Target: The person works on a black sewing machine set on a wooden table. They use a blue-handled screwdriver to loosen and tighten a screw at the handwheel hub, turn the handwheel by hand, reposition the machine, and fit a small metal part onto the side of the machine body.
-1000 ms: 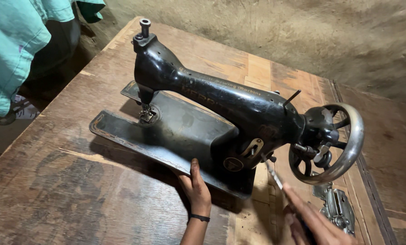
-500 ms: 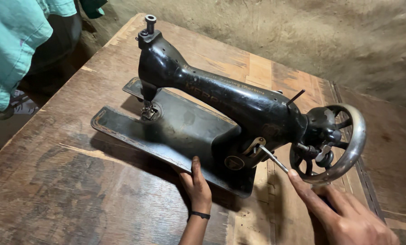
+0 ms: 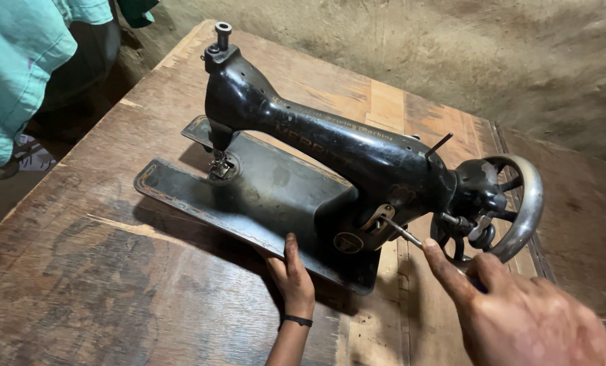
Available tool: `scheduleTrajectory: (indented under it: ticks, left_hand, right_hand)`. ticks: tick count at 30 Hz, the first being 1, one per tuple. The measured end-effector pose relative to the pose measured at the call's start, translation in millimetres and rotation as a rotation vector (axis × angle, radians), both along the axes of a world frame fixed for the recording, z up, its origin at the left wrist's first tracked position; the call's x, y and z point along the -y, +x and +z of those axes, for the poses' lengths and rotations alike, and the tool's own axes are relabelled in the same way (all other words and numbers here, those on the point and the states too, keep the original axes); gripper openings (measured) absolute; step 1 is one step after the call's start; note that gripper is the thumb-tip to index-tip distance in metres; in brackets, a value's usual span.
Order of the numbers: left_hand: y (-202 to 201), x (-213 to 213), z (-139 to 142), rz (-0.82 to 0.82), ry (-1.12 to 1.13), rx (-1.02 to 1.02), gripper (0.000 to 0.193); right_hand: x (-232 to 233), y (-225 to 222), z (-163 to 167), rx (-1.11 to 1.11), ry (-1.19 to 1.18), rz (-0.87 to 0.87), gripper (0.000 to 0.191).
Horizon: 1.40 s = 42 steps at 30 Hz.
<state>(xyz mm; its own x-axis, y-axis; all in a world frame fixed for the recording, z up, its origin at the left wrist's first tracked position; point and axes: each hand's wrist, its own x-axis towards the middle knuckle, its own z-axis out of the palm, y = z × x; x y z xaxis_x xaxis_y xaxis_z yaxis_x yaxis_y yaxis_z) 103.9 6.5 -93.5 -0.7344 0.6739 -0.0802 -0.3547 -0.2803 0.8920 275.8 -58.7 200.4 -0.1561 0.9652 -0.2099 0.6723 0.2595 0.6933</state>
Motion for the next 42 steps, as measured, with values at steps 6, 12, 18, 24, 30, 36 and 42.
scheduleTrajectory:
  ticks: [6,12,18,24,30,36,42]
  left_hand:
    - [-1,-1,-1,-0.025,-0.003,0.028,0.056]
    - [-1,-1,5,-0.006,-0.015,0.03,0.059]
    - [-4,1,9,-0.037,-0.075,0.013,0.06]
    - [-2,0,11,0.079,0.067,0.01,0.059]
    - [-4,0,9,-0.009,-0.013,-0.019,0.057]
    - [-1,1,8,0.004,-0.096,-0.002,0.059]
    - [1,-1,-1,-0.002,-0.037,-0.008,0.06]
  right_hand:
    - [-18,-36,55,0.017,-0.193,-0.225,0.073]
    - [-34,-59,98,-0.179,-0.255,-0.272,0.051]
    - [-56,-27,89,-0.431,-0.346,-0.163,0.05]
    - [-47,-1,75,-0.373,-0.183,-0.178,0.058]
    - [-21,-14,59,0.025,-0.117,-0.095,0.059]
    - [-20,-20,52,0.027,-0.181,-0.158,0.071]
    - [-12,-27,39,-0.017,-0.227,-0.178,0.096]
